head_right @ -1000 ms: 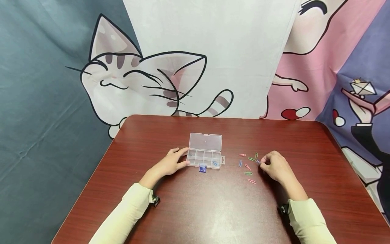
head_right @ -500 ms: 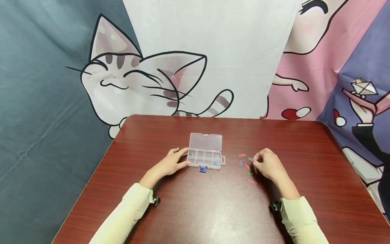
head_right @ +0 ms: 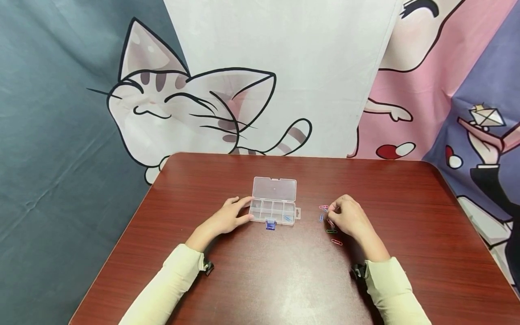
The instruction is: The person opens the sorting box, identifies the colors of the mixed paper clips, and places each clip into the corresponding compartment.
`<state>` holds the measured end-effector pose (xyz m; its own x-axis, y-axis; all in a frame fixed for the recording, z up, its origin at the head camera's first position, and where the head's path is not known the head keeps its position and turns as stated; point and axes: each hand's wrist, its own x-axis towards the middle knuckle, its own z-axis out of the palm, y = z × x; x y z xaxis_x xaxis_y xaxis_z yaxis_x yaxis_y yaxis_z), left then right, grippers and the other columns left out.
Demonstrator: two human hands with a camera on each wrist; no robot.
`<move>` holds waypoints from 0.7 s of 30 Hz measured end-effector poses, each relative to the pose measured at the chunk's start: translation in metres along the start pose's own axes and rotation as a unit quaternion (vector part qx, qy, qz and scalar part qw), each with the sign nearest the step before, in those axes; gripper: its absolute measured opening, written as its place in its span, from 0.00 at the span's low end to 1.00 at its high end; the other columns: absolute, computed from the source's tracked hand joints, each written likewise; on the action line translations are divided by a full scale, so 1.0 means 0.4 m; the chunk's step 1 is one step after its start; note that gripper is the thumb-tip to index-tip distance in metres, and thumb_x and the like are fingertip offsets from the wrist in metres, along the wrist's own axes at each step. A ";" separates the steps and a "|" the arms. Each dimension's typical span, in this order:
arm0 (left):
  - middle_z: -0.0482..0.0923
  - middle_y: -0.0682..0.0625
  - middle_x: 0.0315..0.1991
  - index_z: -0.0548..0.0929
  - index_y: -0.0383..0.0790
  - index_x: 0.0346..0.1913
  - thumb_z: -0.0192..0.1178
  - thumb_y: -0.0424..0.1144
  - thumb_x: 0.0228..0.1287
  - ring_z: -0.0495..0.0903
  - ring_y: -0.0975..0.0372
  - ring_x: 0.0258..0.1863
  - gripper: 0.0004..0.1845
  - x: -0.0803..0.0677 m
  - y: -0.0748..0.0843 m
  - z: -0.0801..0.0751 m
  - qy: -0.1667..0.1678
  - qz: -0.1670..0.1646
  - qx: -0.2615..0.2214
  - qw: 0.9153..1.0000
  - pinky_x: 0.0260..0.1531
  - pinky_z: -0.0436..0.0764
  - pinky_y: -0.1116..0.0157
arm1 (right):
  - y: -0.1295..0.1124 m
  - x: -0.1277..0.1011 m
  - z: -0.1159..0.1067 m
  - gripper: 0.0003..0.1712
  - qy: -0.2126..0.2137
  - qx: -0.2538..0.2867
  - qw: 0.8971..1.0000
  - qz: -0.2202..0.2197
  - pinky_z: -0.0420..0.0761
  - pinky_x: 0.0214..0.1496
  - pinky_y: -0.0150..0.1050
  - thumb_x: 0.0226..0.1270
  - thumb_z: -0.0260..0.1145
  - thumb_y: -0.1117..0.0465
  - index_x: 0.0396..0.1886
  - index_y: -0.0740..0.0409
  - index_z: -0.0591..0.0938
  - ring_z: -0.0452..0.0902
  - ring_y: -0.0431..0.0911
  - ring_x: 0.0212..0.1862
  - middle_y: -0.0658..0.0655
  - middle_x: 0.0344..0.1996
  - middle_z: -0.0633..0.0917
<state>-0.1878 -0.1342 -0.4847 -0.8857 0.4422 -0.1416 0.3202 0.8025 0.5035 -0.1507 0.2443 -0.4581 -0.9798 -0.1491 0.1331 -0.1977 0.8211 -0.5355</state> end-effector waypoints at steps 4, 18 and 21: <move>0.72 0.45 0.70 0.65 0.54 0.77 0.58 0.55 0.74 0.55 0.44 0.77 0.33 -0.001 0.001 0.000 0.002 -0.002 0.001 1.000 0.75 0.51 0.40 | -0.015 0.008 0.007 0.05 -0.001 0.005 1.000 0.000 0.74 0.43 0.48 0.58 0.68 0.66 0.24 0.54 0.83 0.75 0.51 0.39 0.56 0.35 0.81; 0.72 0.45 0.71 0.64 0.54 0.77 0.58 0.56 0.74 0.55 0.44 0.77 0.33 -0.003 0.002 -0.001 0.000 -0.004 0.003 1.000 0.75 0.52 0.41 | -0.063 0.033 0.030 0.06 -0.011 0.020 1.000 -0.008 0.75 0.44 0.47 0.59 0.67 0.67 0.24 0.53 0.83 0.76 0.51 0.39 0.56 0.36 0.81; 0.72 0.45 0.71 0.64 0.54 0.77 0.58 0.56 0.74 0.55 0.44 0.77 0.33 -0.004 0.004 -0.002 0.000 -0.004 0.001 1.000 0.75 0.52 0.40 | -0.072 0.035 0.033 0.06 -0.010 0.022 1.000 -0.008 0.75 0.44 0.47 0.59 0.67 0.67 0.24 0.53 0.84 0.76 0.51 0.40 0.57 0.36 0.81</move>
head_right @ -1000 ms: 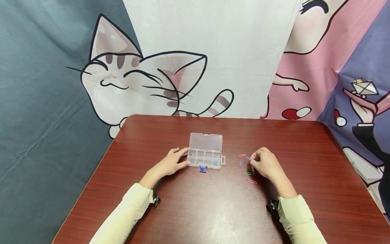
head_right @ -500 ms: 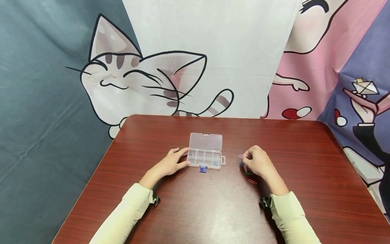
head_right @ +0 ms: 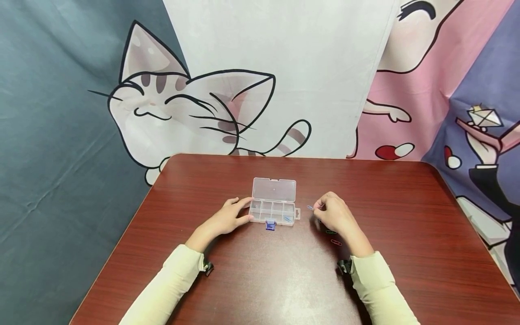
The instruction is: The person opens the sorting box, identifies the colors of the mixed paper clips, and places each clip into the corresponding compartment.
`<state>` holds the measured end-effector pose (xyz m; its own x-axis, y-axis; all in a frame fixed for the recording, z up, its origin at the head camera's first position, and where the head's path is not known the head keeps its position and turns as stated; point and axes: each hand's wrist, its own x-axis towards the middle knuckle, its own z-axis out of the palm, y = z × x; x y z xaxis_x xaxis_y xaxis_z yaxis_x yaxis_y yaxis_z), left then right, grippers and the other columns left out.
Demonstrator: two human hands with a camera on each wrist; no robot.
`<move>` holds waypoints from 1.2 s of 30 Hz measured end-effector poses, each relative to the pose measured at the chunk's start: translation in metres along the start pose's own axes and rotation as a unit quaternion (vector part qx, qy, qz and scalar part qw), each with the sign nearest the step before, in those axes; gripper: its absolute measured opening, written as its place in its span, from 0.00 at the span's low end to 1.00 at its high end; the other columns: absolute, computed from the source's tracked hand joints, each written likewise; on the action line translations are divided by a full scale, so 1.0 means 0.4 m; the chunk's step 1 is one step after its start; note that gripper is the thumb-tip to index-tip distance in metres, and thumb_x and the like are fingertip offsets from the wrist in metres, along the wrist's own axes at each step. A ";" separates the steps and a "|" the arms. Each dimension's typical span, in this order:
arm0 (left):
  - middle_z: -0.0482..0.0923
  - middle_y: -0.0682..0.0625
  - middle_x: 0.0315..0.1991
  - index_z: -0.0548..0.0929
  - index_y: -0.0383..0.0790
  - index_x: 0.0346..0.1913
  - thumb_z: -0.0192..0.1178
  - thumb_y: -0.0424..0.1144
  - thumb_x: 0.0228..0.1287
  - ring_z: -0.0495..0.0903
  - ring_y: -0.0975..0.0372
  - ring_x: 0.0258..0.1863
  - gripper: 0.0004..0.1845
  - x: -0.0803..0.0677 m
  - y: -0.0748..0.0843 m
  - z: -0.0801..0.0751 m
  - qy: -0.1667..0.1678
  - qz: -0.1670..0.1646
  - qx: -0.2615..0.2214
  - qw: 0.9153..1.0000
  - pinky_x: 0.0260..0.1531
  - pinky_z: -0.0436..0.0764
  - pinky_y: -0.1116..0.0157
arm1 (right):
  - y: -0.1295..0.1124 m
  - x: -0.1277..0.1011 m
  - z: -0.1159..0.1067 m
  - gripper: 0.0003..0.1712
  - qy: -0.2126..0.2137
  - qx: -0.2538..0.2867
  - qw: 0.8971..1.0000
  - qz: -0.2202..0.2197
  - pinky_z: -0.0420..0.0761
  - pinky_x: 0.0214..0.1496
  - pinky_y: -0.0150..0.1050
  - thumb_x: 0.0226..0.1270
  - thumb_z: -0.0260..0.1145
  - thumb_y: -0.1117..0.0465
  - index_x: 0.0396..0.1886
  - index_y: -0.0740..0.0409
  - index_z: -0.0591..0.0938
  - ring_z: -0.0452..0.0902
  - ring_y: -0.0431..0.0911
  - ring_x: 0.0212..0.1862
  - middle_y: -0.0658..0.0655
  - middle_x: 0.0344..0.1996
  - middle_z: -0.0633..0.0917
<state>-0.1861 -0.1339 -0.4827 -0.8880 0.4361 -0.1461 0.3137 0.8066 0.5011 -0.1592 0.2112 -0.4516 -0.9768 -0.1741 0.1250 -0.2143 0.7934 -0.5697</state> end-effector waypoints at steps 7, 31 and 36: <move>0.72 0.45 0.71 0.65 0.53 0.77 0.58 0.55 0.74 0.55 0.43 0.77 0.33 0.000 0.001 -0.001 0.002 0.004 -0.001 1.000 0.75 0.51 0.40 | -0.015 0.008 0.015 0.06 -0.003 0.006 1.000 0.002 0.75 0.45 0.47 0.59 0.67 0.67 0.24 0.53 0.83 0.76 0.51 0.40 0.56 0.37 0.81; 0.72 0.45 0.71 0.65 0.54 0.77 0.58 0.55 0.74 0.56 0.42 0.77 0.32 0.003 -0.006 0.004 0.005 0.012 0.001 1.000 0.74 0.51 0.39 | -0.087 0.030 0.069 0.06 -0.018 0.026 0.999 0.012 0.75 0.46 0.45 0.58 0.68 0.65 0.24 0.52 0.84 0.76 0.49 0.40 0.54 0.38 0.81; 0.72 0.46 0.71 0.65 0.55 0.77 0.58 0.55 0.74 0.56 0.42 0.77 0.32 0.003 -0.007 0.005 0.007 0.012 0.001 1.000 0.75 0.50 0.39 | -0.099 0.034 0.077 0.06 -0.025 0.030 0.999 0.016 0.75 0.48 0.47 0.59 0.68 0.64 0.23 0.52 0.84 0.78 0.50 0.42 0.54 0.39 0.81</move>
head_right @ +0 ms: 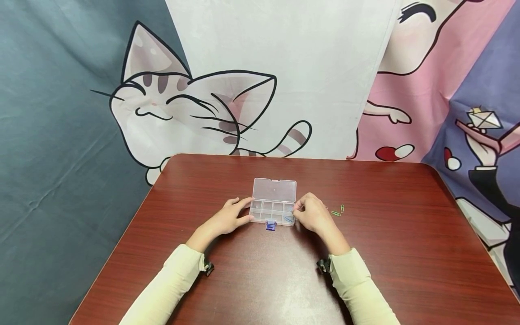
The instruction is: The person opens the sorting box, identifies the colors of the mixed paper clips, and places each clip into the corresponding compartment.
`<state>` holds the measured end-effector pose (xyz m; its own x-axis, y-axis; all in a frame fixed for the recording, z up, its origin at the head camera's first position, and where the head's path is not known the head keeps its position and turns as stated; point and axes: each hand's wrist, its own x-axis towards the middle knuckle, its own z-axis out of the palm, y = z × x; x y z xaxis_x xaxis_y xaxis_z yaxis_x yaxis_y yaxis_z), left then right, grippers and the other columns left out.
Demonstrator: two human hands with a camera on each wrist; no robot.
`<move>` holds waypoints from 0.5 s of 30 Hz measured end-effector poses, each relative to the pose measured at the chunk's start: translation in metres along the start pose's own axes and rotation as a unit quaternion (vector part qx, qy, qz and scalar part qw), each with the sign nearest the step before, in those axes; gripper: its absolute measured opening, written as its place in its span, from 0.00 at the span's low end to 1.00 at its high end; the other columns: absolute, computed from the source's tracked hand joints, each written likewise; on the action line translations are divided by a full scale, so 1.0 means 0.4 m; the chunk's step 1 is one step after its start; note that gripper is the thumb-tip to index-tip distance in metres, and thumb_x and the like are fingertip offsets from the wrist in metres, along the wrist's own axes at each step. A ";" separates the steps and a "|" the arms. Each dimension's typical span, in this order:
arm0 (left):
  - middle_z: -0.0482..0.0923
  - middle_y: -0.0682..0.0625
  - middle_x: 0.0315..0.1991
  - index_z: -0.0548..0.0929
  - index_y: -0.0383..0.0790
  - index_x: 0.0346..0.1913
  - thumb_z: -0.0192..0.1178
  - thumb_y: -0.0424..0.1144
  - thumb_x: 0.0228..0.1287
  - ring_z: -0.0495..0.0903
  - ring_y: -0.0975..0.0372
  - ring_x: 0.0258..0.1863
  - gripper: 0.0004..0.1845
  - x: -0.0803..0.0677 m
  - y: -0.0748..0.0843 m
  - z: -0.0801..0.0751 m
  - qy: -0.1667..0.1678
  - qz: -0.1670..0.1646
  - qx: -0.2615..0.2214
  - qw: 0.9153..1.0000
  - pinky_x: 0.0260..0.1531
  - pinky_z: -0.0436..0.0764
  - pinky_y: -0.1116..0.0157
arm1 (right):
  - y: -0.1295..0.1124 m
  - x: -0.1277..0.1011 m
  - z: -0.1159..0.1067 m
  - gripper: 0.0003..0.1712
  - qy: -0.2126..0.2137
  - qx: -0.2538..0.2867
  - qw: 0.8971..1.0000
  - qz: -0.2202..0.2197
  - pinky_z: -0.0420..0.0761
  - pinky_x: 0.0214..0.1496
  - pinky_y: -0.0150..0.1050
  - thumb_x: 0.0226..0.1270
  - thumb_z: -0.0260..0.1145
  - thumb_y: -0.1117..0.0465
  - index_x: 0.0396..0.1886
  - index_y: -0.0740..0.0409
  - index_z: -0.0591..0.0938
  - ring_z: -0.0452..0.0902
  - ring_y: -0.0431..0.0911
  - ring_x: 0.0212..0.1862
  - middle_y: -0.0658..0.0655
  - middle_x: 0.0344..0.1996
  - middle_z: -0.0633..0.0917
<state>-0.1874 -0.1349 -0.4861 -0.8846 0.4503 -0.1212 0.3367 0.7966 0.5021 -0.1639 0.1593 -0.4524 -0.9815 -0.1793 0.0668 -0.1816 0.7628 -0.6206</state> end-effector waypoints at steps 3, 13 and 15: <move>0.72 0.45 0.71 0.65 0.54 0.77 0.58 0.55 0.74 0.56 0.42 0.77 0.32 0.001 0.000 0.000 0.001 0.000 0.000 1.000 0.74 0.50 0.39 | -0.004 0.001 0.004 0.07 -0.003 -0.002 1.000 0.001 0.76 0.49 0.48 0.59 0.68 0.64 0.22 0.51 0.84 0.78 0.51 0.43 0.55 0.39 0.82; 0.72 0.45 0.70 0.65 0.54 0.77 0.58 0.55 0.74 0.56 0.41 0.76 0.32 0.001 0.000 0.001 0.002 0.002 0.004 1.000 0.74 0.51 0.38 | -0.014 0.002 0.013 0.07 -0.014 -0.004 1.000 0.012 0.76 0.49 0.49 0.60 0.68 0.62 0.23 0.51 0.84 0.78 0.52 0.44 0.54 0.41 0.82; 0.72 0.45 0.71 0.65 0.54 0.77 0.58 0.55 0.74 0.56 0.41 0.76 0.32 0.002 -0.001 0.001 0.001 0.001 0.004 1.000 0.74 0.51 0.38 | -0.016 0.002 0.015 0.07 -0.015 -0.004 1.000 0.012 0.76 0.49 0.48 0.61 0.68 0.62 0.23 0.51 0.84 0.78 0.51 0.44 0.54 0.41 0.82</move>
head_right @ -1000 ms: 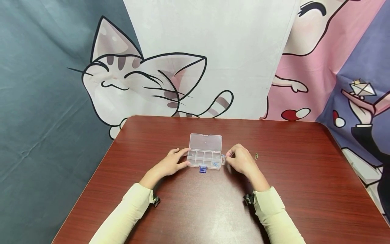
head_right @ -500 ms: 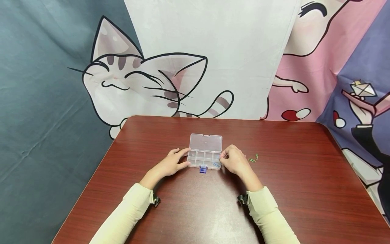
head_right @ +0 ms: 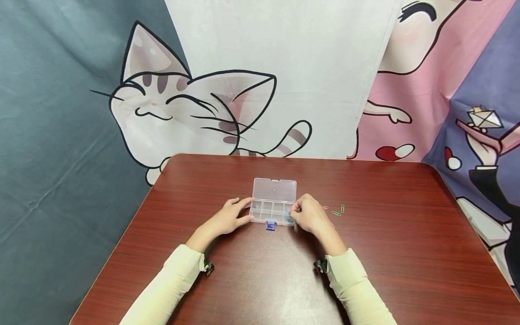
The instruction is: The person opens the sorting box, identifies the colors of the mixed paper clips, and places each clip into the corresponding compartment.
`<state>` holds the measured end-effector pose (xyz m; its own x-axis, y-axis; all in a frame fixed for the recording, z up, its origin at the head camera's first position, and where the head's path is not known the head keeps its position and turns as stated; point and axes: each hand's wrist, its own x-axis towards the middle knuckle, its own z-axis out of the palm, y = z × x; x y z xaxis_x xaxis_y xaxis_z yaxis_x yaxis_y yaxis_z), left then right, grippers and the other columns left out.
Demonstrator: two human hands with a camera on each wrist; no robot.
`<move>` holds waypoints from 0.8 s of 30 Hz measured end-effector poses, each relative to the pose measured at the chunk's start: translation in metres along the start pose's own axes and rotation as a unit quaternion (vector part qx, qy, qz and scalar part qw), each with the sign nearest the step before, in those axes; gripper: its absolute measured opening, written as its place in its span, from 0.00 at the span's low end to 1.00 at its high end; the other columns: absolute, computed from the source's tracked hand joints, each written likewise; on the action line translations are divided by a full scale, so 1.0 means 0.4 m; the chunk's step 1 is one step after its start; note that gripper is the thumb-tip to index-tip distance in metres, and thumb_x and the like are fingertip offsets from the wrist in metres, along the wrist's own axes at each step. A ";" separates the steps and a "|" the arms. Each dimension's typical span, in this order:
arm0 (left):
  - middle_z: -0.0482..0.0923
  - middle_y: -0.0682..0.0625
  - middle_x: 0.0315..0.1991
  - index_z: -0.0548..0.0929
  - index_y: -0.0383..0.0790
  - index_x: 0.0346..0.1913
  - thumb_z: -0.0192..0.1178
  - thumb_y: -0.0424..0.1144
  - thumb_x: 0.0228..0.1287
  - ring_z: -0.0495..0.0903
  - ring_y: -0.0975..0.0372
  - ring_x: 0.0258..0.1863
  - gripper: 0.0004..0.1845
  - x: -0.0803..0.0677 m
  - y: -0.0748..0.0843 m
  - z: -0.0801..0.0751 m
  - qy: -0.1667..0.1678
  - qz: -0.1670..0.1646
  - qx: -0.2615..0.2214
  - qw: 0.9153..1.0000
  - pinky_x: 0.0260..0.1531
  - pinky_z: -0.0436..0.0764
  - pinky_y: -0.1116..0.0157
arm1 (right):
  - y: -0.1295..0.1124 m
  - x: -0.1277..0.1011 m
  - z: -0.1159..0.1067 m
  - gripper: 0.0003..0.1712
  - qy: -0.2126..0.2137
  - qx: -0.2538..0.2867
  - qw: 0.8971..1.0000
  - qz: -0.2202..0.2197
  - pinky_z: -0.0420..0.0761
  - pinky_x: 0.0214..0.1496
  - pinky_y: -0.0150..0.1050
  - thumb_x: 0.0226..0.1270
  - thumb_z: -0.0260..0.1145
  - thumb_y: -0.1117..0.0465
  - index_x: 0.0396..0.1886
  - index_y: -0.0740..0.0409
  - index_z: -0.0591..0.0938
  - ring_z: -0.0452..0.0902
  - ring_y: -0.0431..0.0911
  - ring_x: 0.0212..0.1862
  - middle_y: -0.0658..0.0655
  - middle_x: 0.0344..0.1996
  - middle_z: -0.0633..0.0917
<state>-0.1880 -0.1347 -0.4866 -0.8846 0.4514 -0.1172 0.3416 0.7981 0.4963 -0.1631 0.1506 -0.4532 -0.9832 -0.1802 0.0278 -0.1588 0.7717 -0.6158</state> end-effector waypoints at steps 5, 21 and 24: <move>0.72 0.46 0.71 0.65 0.54 0.77 0.58 0.54 0.74 0.56 0.42 0.77 0.32 0.000 -0.002 0.001 0.000 0.000 -0.002 1.000 0.74 0.51 0.38 | -0.001 0.000 0.006 0.07 0.000 -0.003 1.000 -0.003 0.76 0.48 0.46 0.60 0.68 0.64 0.23 0.52 0.84 0.78 0.50 0.43 0.54 0.40 0.82; 0.72 0.45 0.70 0.66 0.53 0.76 0.58 0.54 0.74 0.56 0.41 0.76 0.32 -0.004 0.003 -0.003 0.001 0.003 -0.010 1.000 0.74 0.51 0.38 | 0.000 0.002 0.018 0.05 -0.008 -0.004 1.000 0.013 0.75 0.47 0.45 0.59 0.67 0.64 0.25 0.52 0.85 0.76 0.50 0.42 0.54 0.40 0.80; 0.72 0.45 0.71 0.66 0.53 0.76 0.58 0.54 0.74 0.56 0.41 0.77 0.32 -0.004 0.002 -0.004 0.000 0.003 -0.008 1.000 0.74 0.50 0.38 | 0.001 0.003 0.019 0.04 -0.011 -0.003 1.000 0.013 0.75 0.48 0.45 0.59 0.67 0.63 0.26 0.52 0.85 0.76 0.50 0.43 0.54 0.40 0.80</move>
<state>-0.1867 -0.1352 -0.4847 -0.8826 0.4560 -0.1144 0.3418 0.7894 0.5099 -0.1637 0.1461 -0.4593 -0.9849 -0.1732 -0.0066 -0.1330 0.7795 -0.6121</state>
